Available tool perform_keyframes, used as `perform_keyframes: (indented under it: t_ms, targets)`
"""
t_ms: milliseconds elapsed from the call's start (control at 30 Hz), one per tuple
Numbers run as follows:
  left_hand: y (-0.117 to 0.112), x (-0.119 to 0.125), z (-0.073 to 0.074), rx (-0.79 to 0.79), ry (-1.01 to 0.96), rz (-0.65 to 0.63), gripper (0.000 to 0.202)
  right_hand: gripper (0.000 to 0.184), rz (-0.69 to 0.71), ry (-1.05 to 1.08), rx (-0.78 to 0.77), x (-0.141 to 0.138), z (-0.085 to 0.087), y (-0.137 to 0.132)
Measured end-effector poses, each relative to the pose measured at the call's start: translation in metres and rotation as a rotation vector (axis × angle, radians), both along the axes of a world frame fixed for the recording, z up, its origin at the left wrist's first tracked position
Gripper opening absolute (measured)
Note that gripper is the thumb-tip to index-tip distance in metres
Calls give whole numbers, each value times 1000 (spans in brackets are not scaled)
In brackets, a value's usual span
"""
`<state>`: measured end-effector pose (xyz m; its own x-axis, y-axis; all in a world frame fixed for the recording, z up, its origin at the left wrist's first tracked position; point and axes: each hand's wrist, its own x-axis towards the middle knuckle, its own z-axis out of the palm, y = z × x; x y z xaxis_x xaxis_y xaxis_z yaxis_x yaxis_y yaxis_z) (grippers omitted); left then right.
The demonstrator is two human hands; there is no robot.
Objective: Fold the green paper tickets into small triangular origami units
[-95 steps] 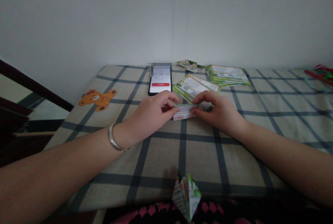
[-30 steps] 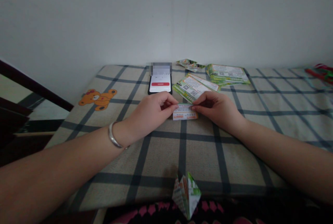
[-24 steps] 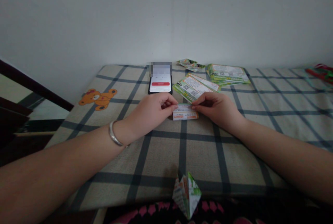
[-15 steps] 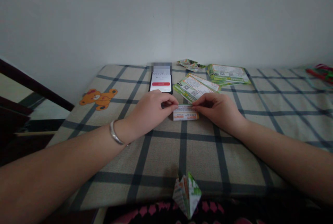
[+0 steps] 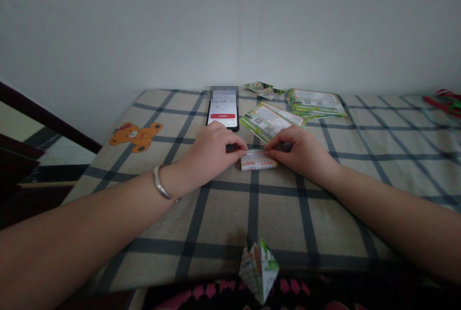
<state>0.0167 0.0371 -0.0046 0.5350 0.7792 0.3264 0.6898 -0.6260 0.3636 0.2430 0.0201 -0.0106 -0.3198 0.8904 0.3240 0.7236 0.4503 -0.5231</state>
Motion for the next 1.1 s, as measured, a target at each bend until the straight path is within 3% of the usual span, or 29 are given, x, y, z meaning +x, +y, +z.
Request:
perform_keyframes:
  t_ms: [267, 600, 767, 1100]
  targets:
    - [-2, 1, 0, 2, 33, 2, 7, 1, 17, -23, -22, -1, 0, 1]
    - [-7, 0, 0, 120, 146, -3, 10, 6, 12, -142, 88, 2, 0, 2]
    - [-6, -1, -1, 166, 155, -70, 14, 2, 138, -162, 149, 2, 2, 2]
    - [-7, -2, 1, 323, 327, -261, 20, 15, 316, -201, 175, 3, 4, 2]
